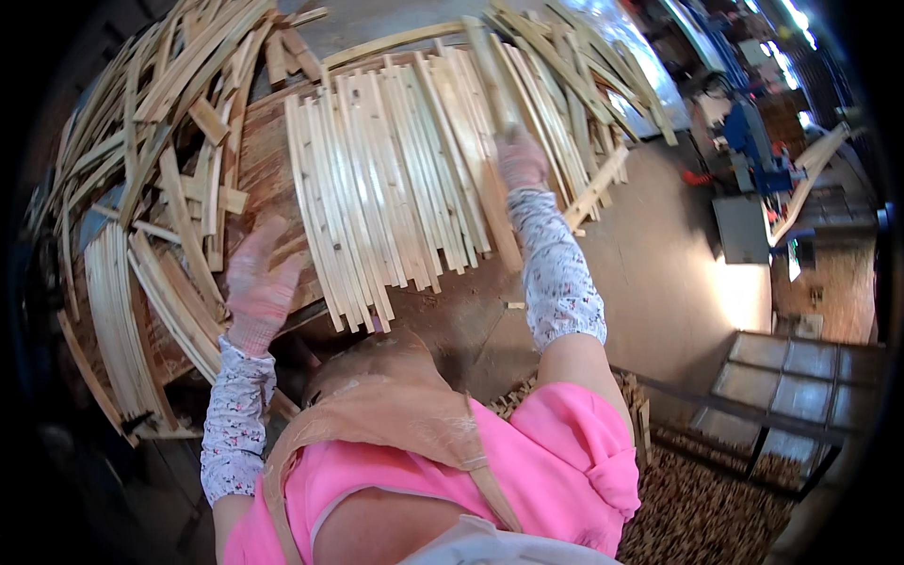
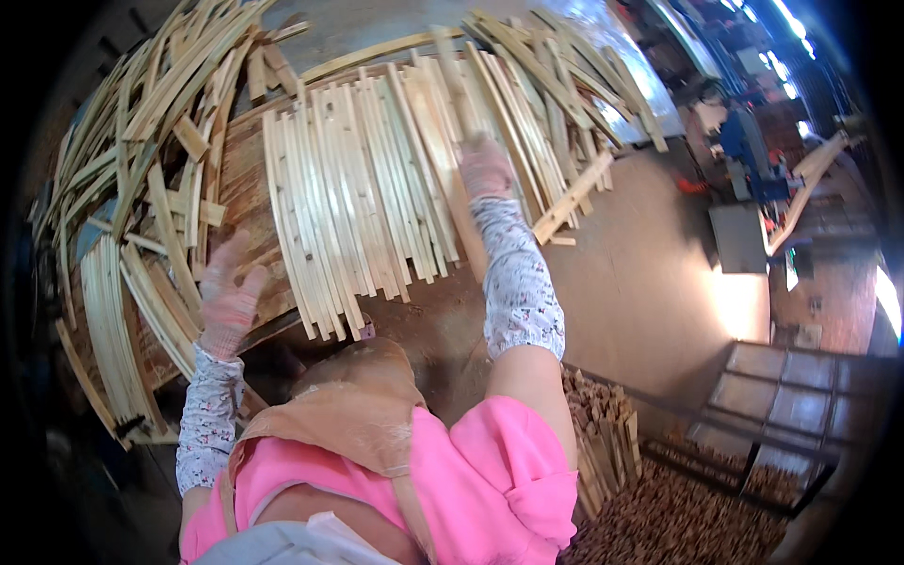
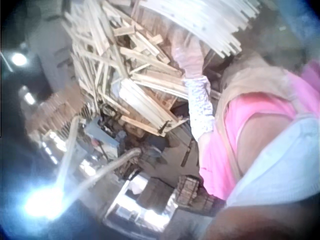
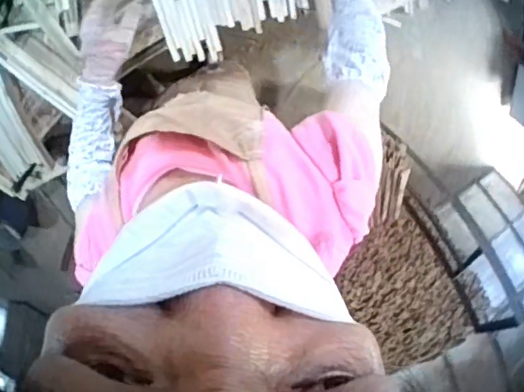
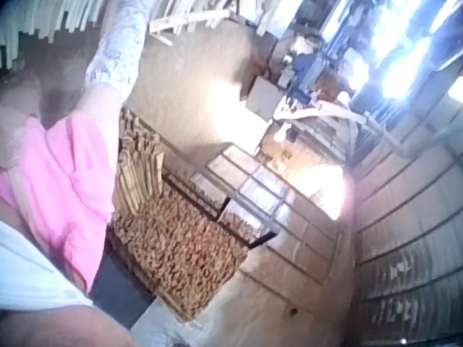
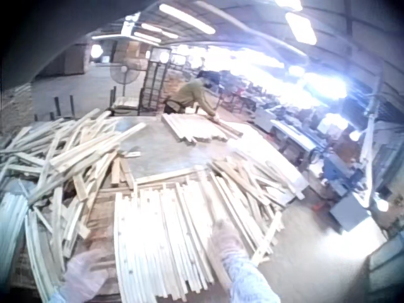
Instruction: The person sorts thin wooden slats on a workbench, picking them up from a disorganized pile and arranging them into a neat stack. The person repeatedly aligns the slats and places them into a growing pile on the right side of the table.
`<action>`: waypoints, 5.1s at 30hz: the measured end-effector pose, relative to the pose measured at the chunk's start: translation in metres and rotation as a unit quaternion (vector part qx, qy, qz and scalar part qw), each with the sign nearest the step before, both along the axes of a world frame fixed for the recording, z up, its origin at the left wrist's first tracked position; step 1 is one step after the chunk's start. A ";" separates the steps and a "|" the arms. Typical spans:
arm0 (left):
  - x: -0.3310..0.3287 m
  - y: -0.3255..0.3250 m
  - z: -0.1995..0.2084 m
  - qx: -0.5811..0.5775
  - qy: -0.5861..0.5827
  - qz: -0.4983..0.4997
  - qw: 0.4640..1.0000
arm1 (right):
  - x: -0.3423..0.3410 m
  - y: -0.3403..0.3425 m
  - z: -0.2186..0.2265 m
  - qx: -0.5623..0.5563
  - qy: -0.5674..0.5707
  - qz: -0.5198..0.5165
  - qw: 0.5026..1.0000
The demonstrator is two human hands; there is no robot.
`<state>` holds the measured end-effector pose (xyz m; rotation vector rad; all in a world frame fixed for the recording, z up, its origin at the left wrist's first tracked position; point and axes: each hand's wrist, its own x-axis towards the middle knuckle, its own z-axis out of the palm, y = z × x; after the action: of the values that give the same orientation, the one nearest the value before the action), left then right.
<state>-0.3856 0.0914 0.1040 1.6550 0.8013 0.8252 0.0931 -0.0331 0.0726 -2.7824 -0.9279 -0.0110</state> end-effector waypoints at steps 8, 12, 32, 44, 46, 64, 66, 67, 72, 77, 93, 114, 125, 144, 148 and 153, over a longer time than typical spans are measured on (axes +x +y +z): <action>-0.129 -0.045 -0.047 0.165 0.435 0.120 0.877 | 0.102 -0.011 -0.042 -0.125 0.021 -0.073 0.989; -0.198 -0.056 -0.074 0.095 0.514 0.295 0.800 | 0.098 -0.011 -0.044 -0.159 -0.008 -0.133 0.978; -0.294 -0.024 -0.121 -0.235 0.252 0.336 0.877 | -0.514 0.072 -0.125 -0.215 0.465 0.506 0.694; -0.338 -0.071 -0.154 -0.551 -0.402 0.133 0.719 | -0.598 0.069 -0.130 0.002 0.490 0.449 0.747; -0.335 -0.071 -0.163 -0.536 -0.329 0.194 0.753 | -0.604 0.065 -0.125 0.005 0.519 0.414 0.748; -0.318 -0.013 -0.141 -0.111 0.454 0.264 0.844 | -0.600 0.103 -0.060 -0.105 0.264 0.383 0.879; -0.303 0.001 -0.127 -0.100 0.448 0.265 0.848 | -0.598 0.123 -0.053 -0.021 0.214 0.336 0.917; -0.294 0.007 -0.117 -0.097 0.447 0.265 0.849 | -0.598 0.137 -0.054 0.020 0.189 0.312 0.931; -0.253 0.040 -0.090 -0.129 0.511 0.240 0.815 | -0.599 0.191 -0.073 -0.029 0.266 0.183 0.946; -0.245 0.047 -0.086 -0.112 0.524 0.225 0.814 | -0.559 0.157 -0.068 0.009 0.375 0.222 0.900; -0.236 0.056 -0.083 -0.078 0.605 0.157 0.777 | -0.491 -0.104 -0.011 -0.079 0.416 0.083 0.902; -0.234 -0.028 -0.104 -0.046 0.534 0.221 0.815 | -0.509 -0.153 -0.091 0.105 0.402 0.084 0.906; -0.215 -0.032 -0.136 0.025 0.490 0.216 0.844 | -0.549 0.019 -0.074 -0.088 0.318 0.398 0.856; -0.177 -0.016 -0.093 -0.044 0.581 0.183 0.792 | -0.379 0.468 -0.132 0.299 0.596 -0.029 0.745; -0.192 -0.029 -0.089 -0.056 0.605 0.154 0.780 | -0.401 0.427 -0.064 0.179 0.487 0.098 0.849; -0.195 -0.045 -0.092 -0.043 0.593 0.133 0.793 | -0.371 0.390 -0.087 0.164 0.343 0.090 0.920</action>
<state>-0.5806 0.0461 0.0118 1.9166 1.9210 -0.2249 -0.2783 0.3565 -0.0144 -2.1262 -0.8718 0.7171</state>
